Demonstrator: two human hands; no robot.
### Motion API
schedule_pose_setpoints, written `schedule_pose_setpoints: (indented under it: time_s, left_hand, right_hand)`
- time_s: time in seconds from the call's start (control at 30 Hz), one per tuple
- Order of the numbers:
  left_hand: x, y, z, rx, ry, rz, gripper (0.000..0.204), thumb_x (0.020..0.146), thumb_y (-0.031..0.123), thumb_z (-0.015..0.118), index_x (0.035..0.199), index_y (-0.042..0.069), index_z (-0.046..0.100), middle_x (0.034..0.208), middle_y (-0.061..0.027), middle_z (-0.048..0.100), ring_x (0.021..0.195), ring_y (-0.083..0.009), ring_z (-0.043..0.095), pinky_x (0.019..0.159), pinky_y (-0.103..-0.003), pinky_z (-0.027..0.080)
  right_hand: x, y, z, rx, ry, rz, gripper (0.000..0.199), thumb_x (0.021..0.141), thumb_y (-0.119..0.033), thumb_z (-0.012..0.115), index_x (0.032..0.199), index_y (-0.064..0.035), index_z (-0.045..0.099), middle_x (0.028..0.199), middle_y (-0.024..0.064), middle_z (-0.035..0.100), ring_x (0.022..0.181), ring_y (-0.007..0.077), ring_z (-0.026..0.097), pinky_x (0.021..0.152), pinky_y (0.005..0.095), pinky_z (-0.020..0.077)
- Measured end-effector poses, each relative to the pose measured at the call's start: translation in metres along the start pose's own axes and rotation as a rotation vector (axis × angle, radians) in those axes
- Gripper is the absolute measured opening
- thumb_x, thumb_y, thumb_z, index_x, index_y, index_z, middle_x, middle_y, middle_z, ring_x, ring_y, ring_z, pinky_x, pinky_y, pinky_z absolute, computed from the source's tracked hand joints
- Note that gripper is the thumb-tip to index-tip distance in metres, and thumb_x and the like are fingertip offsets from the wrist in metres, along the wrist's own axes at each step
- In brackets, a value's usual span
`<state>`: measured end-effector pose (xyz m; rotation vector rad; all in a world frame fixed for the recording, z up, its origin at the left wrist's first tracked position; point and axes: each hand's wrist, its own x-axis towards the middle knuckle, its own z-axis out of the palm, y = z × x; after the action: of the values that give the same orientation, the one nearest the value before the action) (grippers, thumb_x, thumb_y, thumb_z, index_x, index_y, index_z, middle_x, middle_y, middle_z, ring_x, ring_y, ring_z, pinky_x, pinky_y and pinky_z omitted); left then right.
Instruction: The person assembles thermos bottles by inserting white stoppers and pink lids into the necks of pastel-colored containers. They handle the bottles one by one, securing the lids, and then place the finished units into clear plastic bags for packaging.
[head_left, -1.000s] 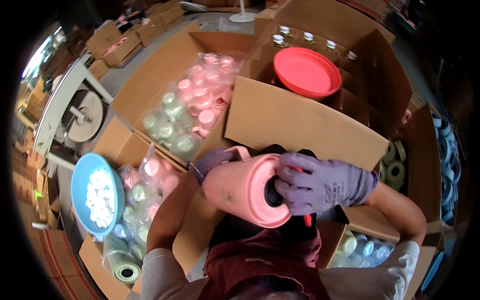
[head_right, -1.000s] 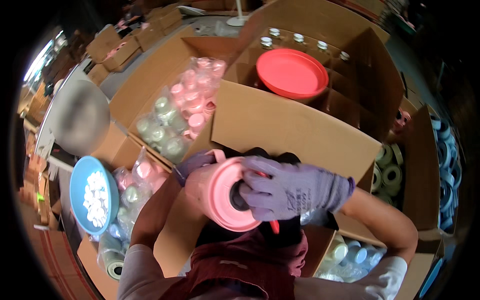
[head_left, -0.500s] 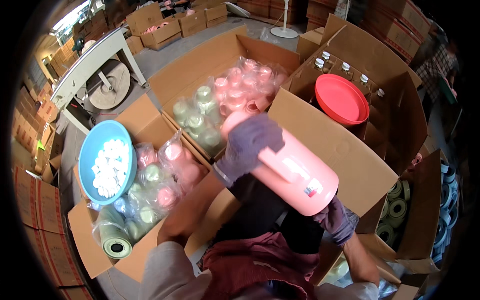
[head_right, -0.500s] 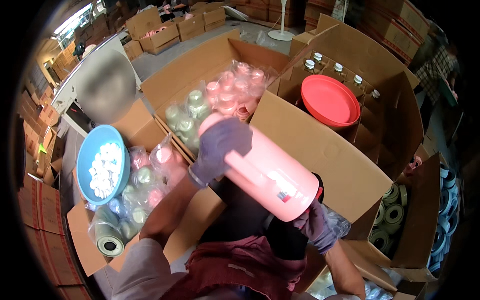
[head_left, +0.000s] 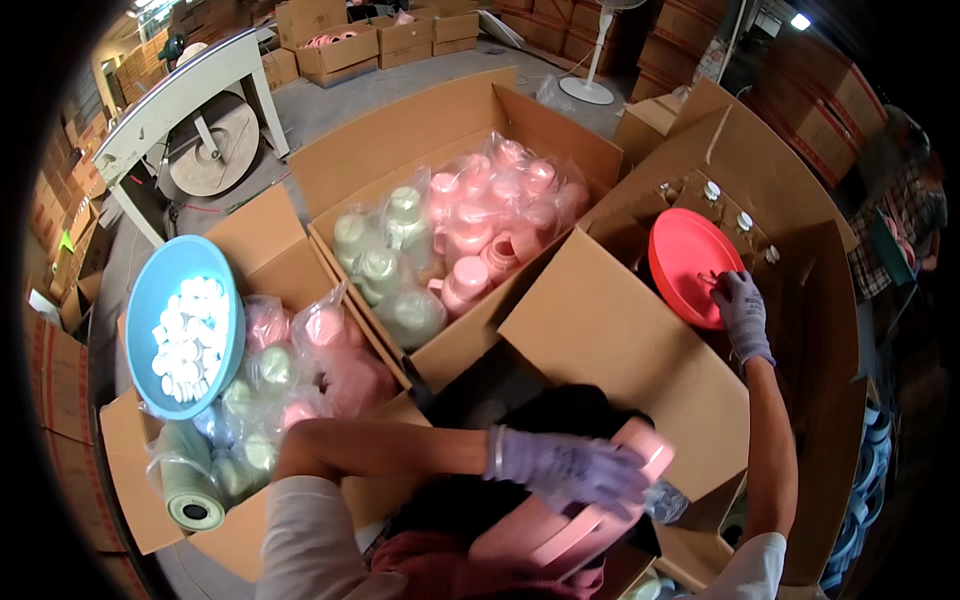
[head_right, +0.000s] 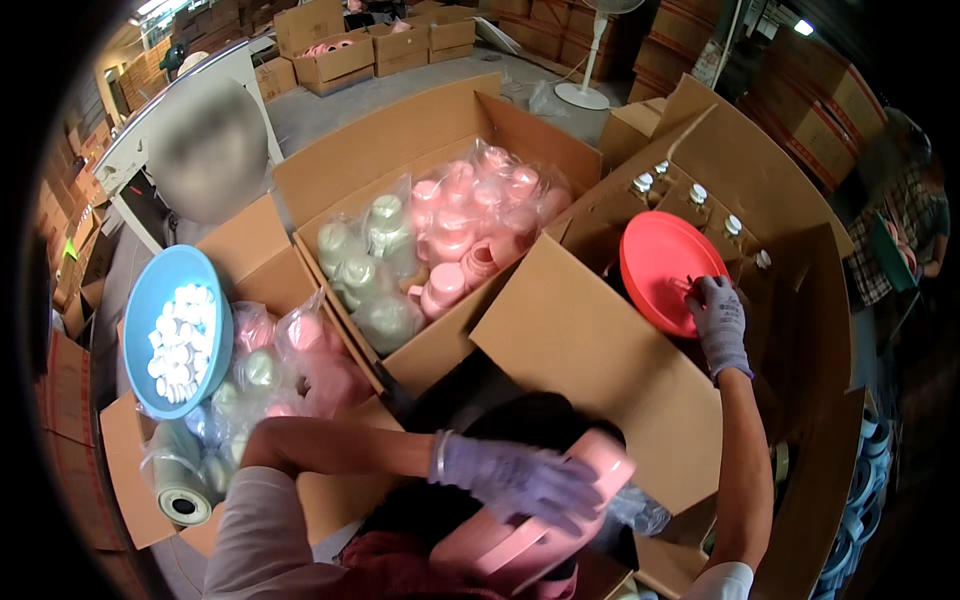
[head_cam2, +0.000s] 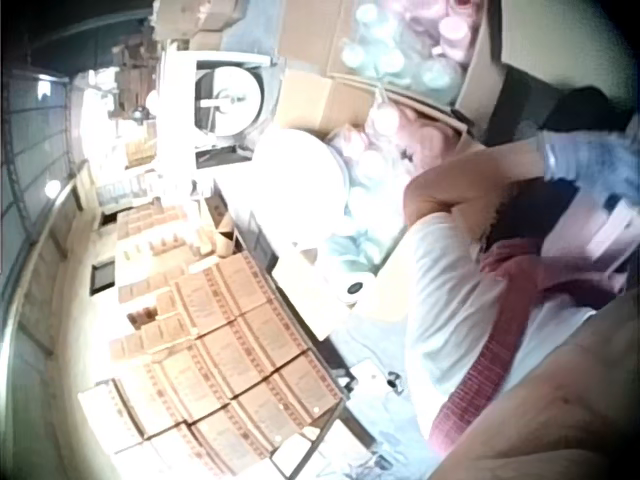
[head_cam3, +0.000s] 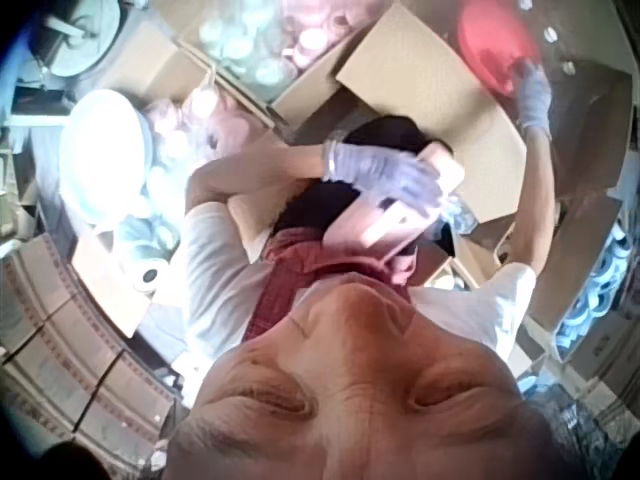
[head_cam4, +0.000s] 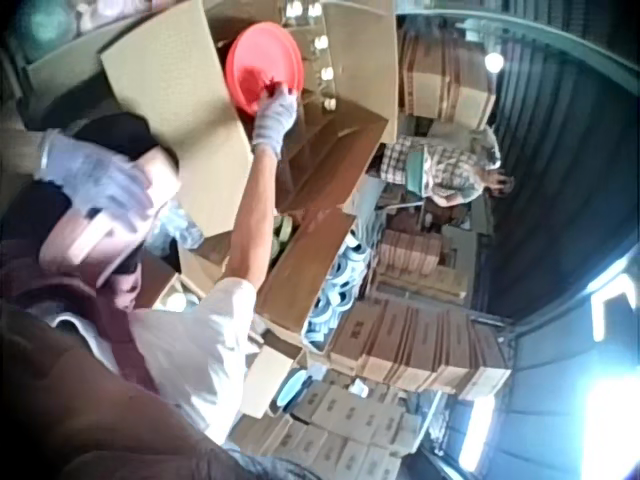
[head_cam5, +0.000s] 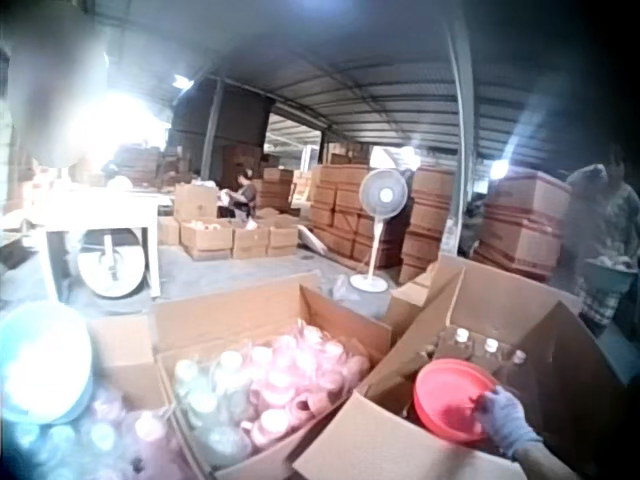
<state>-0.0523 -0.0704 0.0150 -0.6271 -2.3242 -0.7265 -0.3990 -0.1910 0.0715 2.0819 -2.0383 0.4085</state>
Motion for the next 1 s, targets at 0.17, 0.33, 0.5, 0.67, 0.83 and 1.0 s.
schedule_pose_setpoints:
  time_s: [0.17, 0.33, 0.5, 0.67, 0.83, 1.0]
  left_hand:
    - [-0.101, -0.102, -0.098, 0.45, 0.211, -0.337, 0.016, 0.087, 0.017, 0.062, 0.1, 0.006, 0.063, 0.109, -0.0104, 0.062, 0.098, -0.0311, 0.061, 0.087, -0.042, 0.051]
    - [-0.226, -0.26, -0.147, 1.027, 0.164, -0.989, 0.032, 0.091, 0.018, 0.052, 0.121, 0.007, 0.06, 0.122, -0.0118, 0.057, 0.113, -0.0323, 0.053, 0.099, -0.044, 0.041]
    - [-0.257, -0.309, -0.135, 0.995, -0.142, -0.958, 0.032, 0.091, 0.017, 0.049, 0.119, 0.008, 0.061, 0.122, -0.0135, 0.058, 0.114, -0.0339, 0.054, 0.099, -0.045, 0.041]
    - [-0.316, -0.284, -0.117, 0.864, 0.004, -1.324, 0.022, 0.091, 0.018, 0.048, 0.104, 0.007, 0.062, 0.112, -0.0144, 0.062, 0.107, -0.0351, 0.058, 0.093, -0.045, 0.045]
    - [-0.312, -0.28, -0.113, 1.084, 0.323, -1.249, 0.033, 0.09, 0.023, 0.053, 0.118, 0.006, 0.058, 0.123, -0.0184, 0.057, 0.109, -0.035, 0.055, 0.095, -0.046, 0.043]
    - [-0.293, -0.317, -0.151, 0.957, 0.177, -1.455, 0.056, 0.086, 0.026, 0.062, 0.136, 0.008, 0.046, 0.14, -0.0171, 0.046, 0.127, -0.0345, 0.045, 0.104, -0.053, 0.034]
  right_hand:
    - [0.007, -0.034, -0.002, 0.169, 0.079, -0.089, 0.023, 0.084, -0.009, 0.067, 0.106, -0.0027, 0.064, 0.108, 0.0158, 0.061, 0.101, 0.0339, 0.06, 0.087, 0.0426, 0.0483]
    - [-0.016, -0.126, -0.034, 0.251, 0.219, -0.298, 0.031, 0.078, -0.005, 0.065, 0.108, -0.0005, 0.062, 0.111, 0.0168, 0.059, 0.108, 0.0386, 0.057, 0.098, 0.0477, 0.0431]
    - [-0.046, -0.143, -0.012, 0.223, 0.028, -0.443, 0.032, 0.067, -0.007, 0.068, 0.099, -0.0032, 0.065, 0.105, 0.0136, 0.06, 0.106, 0.0361, 0.058, 0.103, 0.0596, 0.0379]
    - [-0.07, -0.127, 0.02, 0.301, -0.013, -0.278, 0.028, 0.068, -0.004, 0.066, 0.096, -0.0013, 0.061, 0.104, 0.0169, 0.06, 0.105, 0.0389, 0.058, 0.104, 0.0595, 0.0377]
    - [-0.055, -0.135, 0.043, 0.387, -0.014, -0.32, 0.027, 0.071, -0.002, 0.066, 0.096, -0.0006, 0.057, 0.104, 0.0184, 0.059, 0.105, 0.0414, 0.057, 0.102, 0.0593, 0.039]
    - [-0.041, -0.144, 0.052, 0.419, -0.061, -0.384, 0.028, 0.072, -0.008, 0.07, 0.098, -0.0014, 0.062, 0.103, 0.0167, 0.059, 0.106, 0.0395, 0.057, 0.103, 0.0589, 0.0392]
